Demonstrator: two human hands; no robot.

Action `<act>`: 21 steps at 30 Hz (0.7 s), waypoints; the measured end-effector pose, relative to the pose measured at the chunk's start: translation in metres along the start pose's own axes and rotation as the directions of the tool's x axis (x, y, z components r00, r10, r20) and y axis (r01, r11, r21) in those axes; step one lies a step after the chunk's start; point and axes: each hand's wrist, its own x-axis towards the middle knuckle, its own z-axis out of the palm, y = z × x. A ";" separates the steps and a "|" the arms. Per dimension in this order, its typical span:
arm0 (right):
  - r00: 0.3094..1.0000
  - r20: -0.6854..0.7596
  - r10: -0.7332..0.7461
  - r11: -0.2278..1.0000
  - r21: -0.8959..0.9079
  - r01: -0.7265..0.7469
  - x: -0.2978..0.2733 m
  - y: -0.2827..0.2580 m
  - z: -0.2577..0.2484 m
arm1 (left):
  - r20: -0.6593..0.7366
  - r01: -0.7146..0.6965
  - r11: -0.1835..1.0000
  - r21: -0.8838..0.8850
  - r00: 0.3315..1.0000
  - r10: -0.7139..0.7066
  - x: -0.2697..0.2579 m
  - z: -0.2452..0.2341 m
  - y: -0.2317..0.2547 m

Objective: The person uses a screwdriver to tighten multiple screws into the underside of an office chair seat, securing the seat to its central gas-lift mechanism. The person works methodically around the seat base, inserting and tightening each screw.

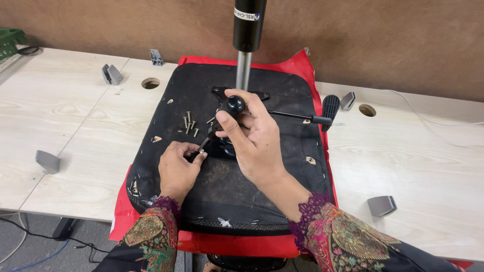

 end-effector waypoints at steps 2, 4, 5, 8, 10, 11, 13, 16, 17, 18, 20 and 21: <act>1.000 -0.007 0.027 0.998 -0.058 -0.027 0.004 0.007 0.001 | 0.006 0.003 1.000 -0.003 1.000 -0.003 0.000 -0.001 0.000; 0.999 -0.015 0.045 0.994 -0.100 -0.046 0.008 0.013 0.001 | 0.011 -0.001 1.000 -0.005 1.000 0.001 0.000 -0.002 0.001; 0.999 -0.018 0.048 0.992 -0.112 -0.050 0.010 0.015 0.001 | 0.010 0.002 1.000 -0.007 1.000 -0.002 0.000 -0.002 0.002; 0.998 -0.018 0.056 0.991 -0.122 -0.058 0.013 0.018 0.000 | 0.011 0.011 1.000 -0.007 1.000 -0.011 0.000 -0.003 0.004; 0.998 -0.017 0.058 0.989 -0.135 -0.060 0.014 0.018 0.001 | 0.015 0.017 1.000 0.004 1.000 -0.017 0.000 -0.003 0.005; 0.998 -0.018 0.058 0.987 -0.150 -0.060 0.015 0.018 0.001 | 0.014 0.017 1.000 0.011 1.000 -0.017 0.000 -0.003 0.005; 0.998 -0.016 0.062 0.986 -0.153 -0.064 0.015 0.018 0.002 | 0.014 0.014 1.000 0.025 1.000 -0.015 0.000 -0.003 0.006; 0.998 -0.006 0.067 0.989 -0.133 -0.067 0.015 0.017 0.003 | 0.027 0.020 1.000 0.016 0.999 -0.020 0.000 -0.004 0.006; 0.998 -0.001 0.063 0.988 -0.139 -0.063 0.015 0.016 0.002 | 0.025 0.019 1.000 0.019 1.000 -0.020 0.000 -0.004 0.006; 0.998 0.004 0.060 0.988 -0.145 -0.059 0.015 0.016 0.002 | 0.023 0.019 1.000 0.021 1.000 -0.019 0.000 -0.003 0.006; 0.999 0.009 0.054 0.988 -0.143 -0.052 0.014 0.015 0.002 | 0.019 0.017 1.000 0.020 1.000 -0.018 0.000 -0.003 0.006; 0.999 0.009 0.051 0.989 -0.141 -0.050 0.013 0.015 0.001 | 0.019 0.016 1.000 0.017 1.000 -0.016 0.000 -0.003 0.005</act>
